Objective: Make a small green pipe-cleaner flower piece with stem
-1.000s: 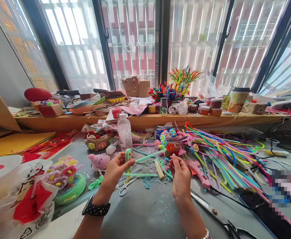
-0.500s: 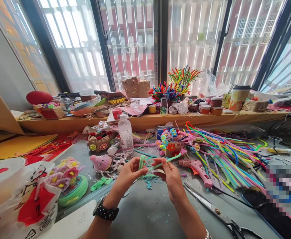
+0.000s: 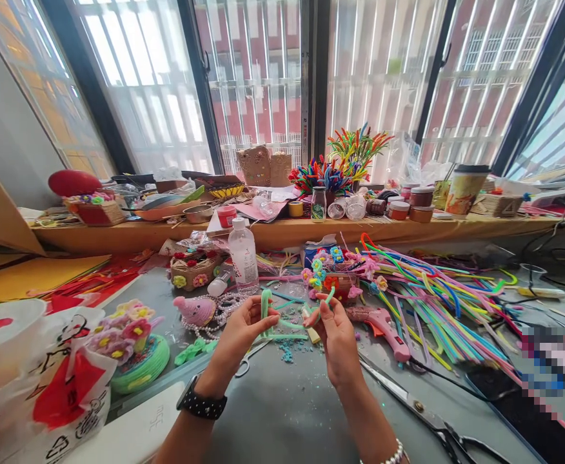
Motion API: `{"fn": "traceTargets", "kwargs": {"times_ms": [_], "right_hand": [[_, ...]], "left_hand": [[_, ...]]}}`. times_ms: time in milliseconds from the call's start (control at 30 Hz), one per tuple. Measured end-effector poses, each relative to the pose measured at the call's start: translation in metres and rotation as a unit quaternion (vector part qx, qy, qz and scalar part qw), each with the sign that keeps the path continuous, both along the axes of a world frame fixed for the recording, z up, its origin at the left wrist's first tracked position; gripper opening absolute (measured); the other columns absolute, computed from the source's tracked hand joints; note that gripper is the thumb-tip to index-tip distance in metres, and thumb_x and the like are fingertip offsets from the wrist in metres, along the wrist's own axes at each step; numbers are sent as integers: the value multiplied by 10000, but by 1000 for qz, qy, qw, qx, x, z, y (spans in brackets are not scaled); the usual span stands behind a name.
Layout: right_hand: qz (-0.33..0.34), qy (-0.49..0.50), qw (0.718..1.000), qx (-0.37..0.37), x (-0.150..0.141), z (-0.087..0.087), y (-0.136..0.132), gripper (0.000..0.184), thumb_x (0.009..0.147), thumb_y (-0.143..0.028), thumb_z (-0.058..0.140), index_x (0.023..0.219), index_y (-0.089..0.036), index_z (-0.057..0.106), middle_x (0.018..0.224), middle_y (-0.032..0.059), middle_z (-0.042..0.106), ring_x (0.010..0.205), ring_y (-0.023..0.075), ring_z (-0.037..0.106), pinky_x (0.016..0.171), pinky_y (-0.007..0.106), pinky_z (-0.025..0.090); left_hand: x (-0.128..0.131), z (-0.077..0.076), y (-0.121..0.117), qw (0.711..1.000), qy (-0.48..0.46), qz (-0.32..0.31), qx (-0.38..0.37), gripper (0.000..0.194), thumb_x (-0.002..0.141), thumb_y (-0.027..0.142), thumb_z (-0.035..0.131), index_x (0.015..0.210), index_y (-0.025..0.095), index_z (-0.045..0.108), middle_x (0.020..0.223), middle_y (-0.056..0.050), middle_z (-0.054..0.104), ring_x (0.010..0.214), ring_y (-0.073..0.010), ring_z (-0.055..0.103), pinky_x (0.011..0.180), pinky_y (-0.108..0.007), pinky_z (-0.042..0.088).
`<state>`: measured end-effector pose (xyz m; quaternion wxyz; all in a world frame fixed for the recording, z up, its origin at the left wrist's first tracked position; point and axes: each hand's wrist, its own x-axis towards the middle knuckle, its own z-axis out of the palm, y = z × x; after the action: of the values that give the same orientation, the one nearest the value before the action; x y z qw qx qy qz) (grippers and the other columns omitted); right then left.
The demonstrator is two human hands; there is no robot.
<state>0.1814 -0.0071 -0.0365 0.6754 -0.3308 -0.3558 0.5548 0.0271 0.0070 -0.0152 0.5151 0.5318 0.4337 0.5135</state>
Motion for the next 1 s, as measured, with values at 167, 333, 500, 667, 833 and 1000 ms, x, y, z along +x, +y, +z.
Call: {"fn": "traceTargets", "kwargs": {"times_ms": [167,333,500,667,833,1000], "right_hand": [[-29,-160,985,55,-4,-2,-1,261,731,-404,512,848,-173,480,546,-34,508,540,86,464,578,194,368],[-43,-329,941,70,-5,-2,-5,277,744,-408,479,803,-150,560,542,-17,472,527,93,423,534,194,326],[-56,-398,910,103,-7,0,-7,241,761,-373,458,746,-173,591,533,-19,445,506,87,390,504,184,312],[-53,-409,903,123,-8,-1,-8,240,752,-368,472,790,-185,621,620,3,543,563,112,472,522,186,350],[-43,-429,893,128,-8,0,-8,237,765,-353,463,801,-183,625,708,18,587,624,126,510,595,206,380],[-50,-433,889,141,-8,0,-8,235,766,-349,464,780,-183,630,759,35,591,701,148,522,638,226,384]], "left_hand": [[2,1,-3,999,7,-7,30,310,601,211,631,848,138,457,740,-17,587,735,-137,555,694,-255,428],[3,3,-4,999,18,-22,46,303,617,206,623,860,143,453,765,-25,590,748,-145,561,701,-262,439],[4,4,-5,997,6,-34,66,350,626,223,621,919,159,440,873,-45,591,820,-160,559,726,-268,446],[4,4,-6,996,2,-38,84,348,637,231,614,931,159,442,897,-51,590,842,-166,558,754,-278,437],[4,7,-8,994,13,-29,101,319,665,246,591,936,164,444,925,-55,592,852,-167,557,763,-284,429],[3,7,-8,993,34,-4,116,292,681,254,572,930,159,452,880,-53,602,850,-174,559,776,-295,423]]}}
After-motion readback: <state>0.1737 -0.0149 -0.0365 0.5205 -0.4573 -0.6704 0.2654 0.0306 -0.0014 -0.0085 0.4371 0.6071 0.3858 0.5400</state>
